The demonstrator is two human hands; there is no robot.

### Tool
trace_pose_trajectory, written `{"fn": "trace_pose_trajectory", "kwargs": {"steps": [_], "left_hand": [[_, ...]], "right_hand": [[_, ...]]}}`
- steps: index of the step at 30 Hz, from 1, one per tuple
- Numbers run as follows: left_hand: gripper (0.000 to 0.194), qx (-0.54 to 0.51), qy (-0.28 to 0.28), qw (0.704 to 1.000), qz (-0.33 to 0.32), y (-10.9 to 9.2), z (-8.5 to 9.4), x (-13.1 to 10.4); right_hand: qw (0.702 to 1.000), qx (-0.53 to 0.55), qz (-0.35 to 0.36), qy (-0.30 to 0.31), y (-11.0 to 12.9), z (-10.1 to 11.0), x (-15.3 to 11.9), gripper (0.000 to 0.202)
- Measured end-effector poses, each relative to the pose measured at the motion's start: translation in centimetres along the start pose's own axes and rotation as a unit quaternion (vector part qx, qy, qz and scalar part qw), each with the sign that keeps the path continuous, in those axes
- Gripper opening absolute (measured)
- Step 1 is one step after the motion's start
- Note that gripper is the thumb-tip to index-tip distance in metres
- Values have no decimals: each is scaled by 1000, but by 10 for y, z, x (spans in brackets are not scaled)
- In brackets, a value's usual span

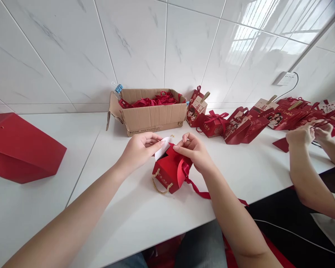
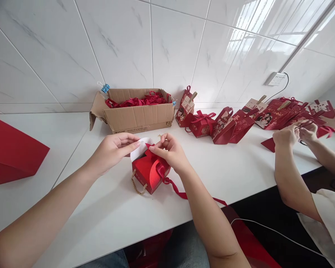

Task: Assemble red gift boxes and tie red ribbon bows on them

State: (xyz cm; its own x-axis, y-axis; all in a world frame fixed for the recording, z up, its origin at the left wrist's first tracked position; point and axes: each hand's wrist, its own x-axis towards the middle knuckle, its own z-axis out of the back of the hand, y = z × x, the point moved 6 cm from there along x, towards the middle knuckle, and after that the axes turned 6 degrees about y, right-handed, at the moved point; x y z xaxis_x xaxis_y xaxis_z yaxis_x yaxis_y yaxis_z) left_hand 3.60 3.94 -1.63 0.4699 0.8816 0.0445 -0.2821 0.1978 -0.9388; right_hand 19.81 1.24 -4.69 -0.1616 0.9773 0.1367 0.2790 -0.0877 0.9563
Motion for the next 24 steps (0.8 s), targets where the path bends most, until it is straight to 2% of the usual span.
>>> {"fn": "trace_pose_trajectory", "kwargs": {"steps": [4,7,20,24], "left_hand": [[38,-51,56,997,2,-1,-6,2],[41,-57,78,995,-8,-3,-8,2],[39,34,54,998,-21,-9,-7,1],[36,22,65,997,-31,-9,-9,1]], "right_hand": [[1000,-22,-1,10,0,-1,0,46],[999,-34,3,14,0,-1,1,45],[996,-93,13,6,1,-4,0,38],[992,-123,22,-7,2,-4,0,37]]}}
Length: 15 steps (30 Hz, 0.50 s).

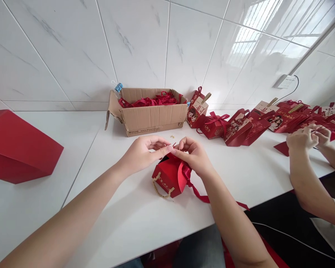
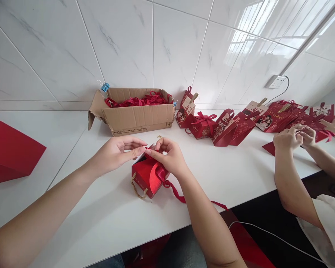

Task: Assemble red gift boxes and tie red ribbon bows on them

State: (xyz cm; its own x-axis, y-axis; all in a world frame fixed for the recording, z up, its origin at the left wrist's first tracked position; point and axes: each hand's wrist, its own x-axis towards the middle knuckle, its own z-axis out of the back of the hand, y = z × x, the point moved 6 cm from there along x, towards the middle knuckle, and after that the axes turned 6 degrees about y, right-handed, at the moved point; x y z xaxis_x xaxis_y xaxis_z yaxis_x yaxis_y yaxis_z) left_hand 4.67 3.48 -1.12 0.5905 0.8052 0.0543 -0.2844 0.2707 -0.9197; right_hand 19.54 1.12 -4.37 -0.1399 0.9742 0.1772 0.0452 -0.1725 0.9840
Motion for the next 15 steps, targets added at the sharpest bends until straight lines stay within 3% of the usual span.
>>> {"fn": "trace_pose_trajectory", "kwargs": {"steps": [7,11,15], "left_hand": [[26,-37,31,998,29,7,-4,3],[29,-88,91,989,76,14,-8,2],[28,-119,127,981,81,14,-8,2]], "right_hand": [[999,-44,22,2,2,-3,0,35],[998,-52,42,-5,2,-5,0,33],[992,-89,81,-24,6,-4,-2,22]]}}
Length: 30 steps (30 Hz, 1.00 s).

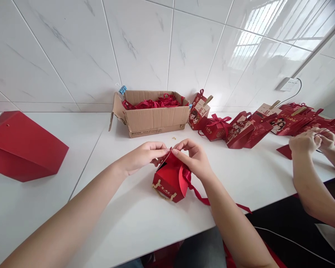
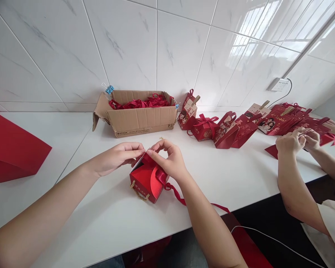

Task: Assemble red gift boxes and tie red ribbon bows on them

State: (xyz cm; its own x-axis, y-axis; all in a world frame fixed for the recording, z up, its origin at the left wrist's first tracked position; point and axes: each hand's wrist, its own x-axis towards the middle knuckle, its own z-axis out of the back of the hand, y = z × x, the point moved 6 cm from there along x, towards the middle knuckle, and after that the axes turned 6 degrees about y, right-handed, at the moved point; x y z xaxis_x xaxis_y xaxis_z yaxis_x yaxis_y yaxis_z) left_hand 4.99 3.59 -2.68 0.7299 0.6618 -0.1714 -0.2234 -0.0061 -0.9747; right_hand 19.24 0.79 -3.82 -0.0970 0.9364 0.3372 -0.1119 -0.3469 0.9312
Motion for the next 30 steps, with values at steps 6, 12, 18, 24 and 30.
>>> {"fn": "trace_pose_trajectory", "kwargs": {"steps": [6,12,18,24,30], "left_hand": [[22,-133,-15,990,-50,-14,16,-8],[14,-256,-134,952,-101,-36,50,-35],[13,-241,-241,924,-175,-62,67,-65],[19,-207,-312,897,-236,-79,77,-89],[17,-208,-276,882,-320,-86,85,-106]], "right_hand": [[997,13,49,61,4,4,0,22],[979,24,40,196,3,-3,-3,41],[982,-16,92,166,6,-13,-7,27],[980,-60,124,142,12,-18,-10,24],[975,-52,147,161,10,-25,-12,22]]}}
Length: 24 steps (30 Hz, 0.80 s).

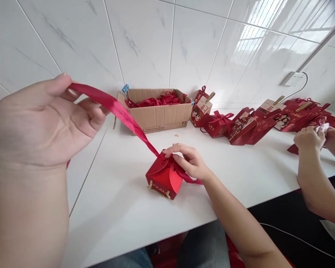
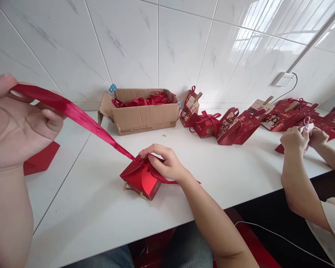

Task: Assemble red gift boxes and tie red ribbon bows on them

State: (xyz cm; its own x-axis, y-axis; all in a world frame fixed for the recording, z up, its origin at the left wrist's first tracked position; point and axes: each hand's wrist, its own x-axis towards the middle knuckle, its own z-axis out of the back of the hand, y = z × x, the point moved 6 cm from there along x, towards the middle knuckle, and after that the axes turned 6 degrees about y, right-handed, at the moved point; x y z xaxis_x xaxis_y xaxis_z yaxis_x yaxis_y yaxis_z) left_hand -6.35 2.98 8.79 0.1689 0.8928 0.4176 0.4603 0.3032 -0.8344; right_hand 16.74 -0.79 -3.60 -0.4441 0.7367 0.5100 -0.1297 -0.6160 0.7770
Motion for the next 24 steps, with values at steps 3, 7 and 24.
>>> {"fn": "trace_pose_trajectory", "kwargs": {"steps": [3,7,24], "left_hand": [[19,5,5,1000,-5,-2,-1,-3],[23,65,-34,997,8,2,-3,-1],[31,39,-29,997,-55,-12,-16,-11]], "right_hand": [[1000,-14,24,-1,0,-9,0,25],[997,-25,33,-58,-1,5,3,21],[771,526,-349,-88,-21,-35,-120,39]]}}
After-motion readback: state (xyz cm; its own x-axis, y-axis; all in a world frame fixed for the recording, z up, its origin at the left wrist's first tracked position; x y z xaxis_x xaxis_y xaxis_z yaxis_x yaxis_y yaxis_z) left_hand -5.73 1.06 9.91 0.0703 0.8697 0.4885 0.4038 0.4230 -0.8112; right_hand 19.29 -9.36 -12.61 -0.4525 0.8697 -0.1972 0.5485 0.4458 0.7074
